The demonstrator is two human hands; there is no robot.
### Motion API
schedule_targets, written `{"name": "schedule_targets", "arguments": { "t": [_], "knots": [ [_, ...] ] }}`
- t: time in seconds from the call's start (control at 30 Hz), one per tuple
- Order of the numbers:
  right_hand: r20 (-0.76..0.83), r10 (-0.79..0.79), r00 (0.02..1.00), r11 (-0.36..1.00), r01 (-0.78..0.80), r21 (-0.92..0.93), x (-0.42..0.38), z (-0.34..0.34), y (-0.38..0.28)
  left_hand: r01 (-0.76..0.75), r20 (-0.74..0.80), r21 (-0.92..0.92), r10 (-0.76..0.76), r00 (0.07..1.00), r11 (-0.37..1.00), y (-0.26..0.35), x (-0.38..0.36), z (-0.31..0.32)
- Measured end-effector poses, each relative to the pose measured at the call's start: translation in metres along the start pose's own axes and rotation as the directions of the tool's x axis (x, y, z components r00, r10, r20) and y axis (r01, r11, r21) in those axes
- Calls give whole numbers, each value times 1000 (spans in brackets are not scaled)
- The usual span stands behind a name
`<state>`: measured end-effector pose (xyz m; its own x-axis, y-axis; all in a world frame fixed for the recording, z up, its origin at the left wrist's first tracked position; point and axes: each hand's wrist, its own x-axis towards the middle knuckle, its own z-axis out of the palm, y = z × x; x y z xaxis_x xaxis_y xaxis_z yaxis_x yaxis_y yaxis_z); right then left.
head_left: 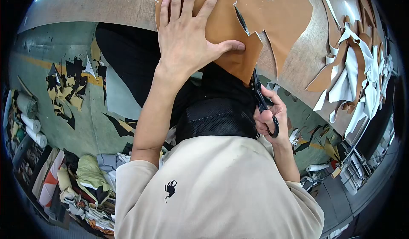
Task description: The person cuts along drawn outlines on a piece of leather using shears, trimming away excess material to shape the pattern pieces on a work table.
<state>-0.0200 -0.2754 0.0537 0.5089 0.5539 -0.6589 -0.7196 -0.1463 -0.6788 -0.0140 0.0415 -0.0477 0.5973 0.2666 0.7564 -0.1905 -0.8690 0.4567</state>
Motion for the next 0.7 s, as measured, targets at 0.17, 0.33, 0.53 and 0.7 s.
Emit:
{"name": "schedule_targets", "arguments": {
  "t": [0.17, 0.33, 0.53, 0.7],
  "knots": [
    [2, 7, 1000, 1000, -7, 16, -1, 1, 1, 115, 245, 319, -199, 949, 941, 38, 22, -29],
    [-17, 4, 1000, 1000, -3, 17, -5, -1, 5, 145, 407, 512, -387, 827, 847, 58, 33, -43],
    [-6, 0, 1000, 1000, 0, 10, -7, -5, 5, 319, 655, 65, -282, 701, 945, 13, 105, -60],
    [-26, 46, 999, 998, -45, 51, -8, -1, 4, 3, 734, 162, -122, 668, 987, -13, 85, -37]
  ]
}}
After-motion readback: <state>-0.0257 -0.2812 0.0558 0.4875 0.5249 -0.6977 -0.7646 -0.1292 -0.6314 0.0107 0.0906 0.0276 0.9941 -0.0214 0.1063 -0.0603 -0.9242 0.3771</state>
